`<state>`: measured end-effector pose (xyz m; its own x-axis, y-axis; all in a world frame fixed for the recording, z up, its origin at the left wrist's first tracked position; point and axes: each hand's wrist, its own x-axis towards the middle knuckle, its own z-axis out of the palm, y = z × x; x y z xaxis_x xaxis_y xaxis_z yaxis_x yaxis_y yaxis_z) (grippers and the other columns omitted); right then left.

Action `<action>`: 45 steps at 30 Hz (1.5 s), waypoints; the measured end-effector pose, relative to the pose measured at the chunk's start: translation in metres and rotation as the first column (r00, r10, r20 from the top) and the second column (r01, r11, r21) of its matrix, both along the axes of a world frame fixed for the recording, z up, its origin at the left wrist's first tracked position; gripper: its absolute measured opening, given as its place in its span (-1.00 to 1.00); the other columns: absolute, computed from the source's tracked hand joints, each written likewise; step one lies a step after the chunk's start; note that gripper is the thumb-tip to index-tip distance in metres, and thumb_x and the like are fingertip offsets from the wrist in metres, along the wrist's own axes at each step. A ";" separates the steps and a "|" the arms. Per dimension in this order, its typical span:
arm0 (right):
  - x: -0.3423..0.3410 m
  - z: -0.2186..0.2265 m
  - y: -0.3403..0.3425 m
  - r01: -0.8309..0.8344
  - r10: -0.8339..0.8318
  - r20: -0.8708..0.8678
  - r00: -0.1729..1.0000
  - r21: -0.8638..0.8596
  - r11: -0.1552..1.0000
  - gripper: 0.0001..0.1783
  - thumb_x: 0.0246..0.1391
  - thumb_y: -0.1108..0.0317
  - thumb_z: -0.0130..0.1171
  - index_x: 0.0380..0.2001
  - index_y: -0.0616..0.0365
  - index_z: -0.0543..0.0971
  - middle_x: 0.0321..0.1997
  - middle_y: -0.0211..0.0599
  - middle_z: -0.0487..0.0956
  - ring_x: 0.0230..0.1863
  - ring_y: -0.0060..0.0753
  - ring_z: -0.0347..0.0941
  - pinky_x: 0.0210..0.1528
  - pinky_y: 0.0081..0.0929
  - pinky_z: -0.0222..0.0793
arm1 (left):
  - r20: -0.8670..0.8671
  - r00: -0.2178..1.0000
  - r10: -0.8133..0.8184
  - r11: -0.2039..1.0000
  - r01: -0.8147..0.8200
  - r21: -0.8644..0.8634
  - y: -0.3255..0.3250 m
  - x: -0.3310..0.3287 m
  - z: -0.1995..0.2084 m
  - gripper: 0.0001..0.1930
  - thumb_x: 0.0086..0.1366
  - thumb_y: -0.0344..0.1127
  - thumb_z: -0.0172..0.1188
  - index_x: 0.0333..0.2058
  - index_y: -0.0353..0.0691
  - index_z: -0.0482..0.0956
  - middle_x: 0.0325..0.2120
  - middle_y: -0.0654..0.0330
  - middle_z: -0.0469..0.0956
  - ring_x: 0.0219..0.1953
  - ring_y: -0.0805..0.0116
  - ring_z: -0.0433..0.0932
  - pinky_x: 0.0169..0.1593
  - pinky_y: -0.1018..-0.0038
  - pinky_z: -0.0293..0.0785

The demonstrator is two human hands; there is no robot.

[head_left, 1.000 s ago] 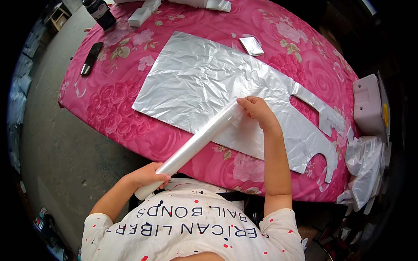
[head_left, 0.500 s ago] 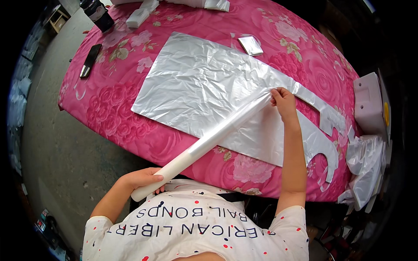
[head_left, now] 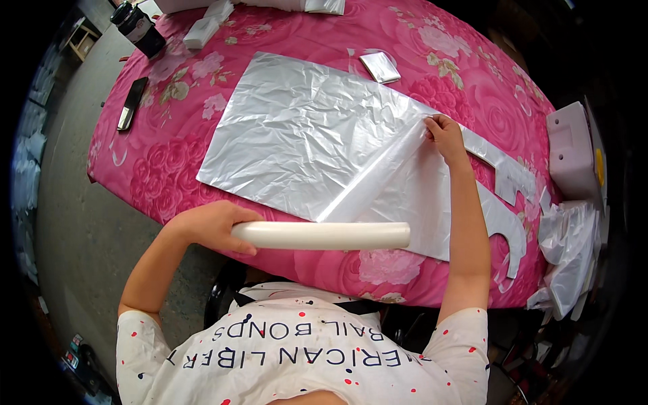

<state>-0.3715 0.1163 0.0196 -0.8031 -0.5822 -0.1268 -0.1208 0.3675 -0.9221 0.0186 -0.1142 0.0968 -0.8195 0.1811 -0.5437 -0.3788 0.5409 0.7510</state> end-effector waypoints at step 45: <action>0.163 0.039 0.068 -0.382 0.467 -0.448 0.762 0.271 0.883 -0.49 -0.19 0.50 0.20 -0.04 0.12 0.48 -0.09 -0.26 0.53 -0.09 -0.21 0.41 -0.04 -0.34 0.30 | -0.567 0.714 -0.410 0.855 0.085 -0.511 0.146 -0.037 -0.089 -0.08 0.09 0.29 -0.05 0.19 -0.41 0.04 0.25 -0.12 -0.04 0.31 0.04 -0.06 0.30 0.17 -0.17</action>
<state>-0.2089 0.1844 0.0583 -0.4557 -0.8851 0.0944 -0.7146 0.3006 -0.6316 -0.0185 0.0317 0.0077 -0.9478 0.3182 0.0210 0.2968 0.8561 0.4231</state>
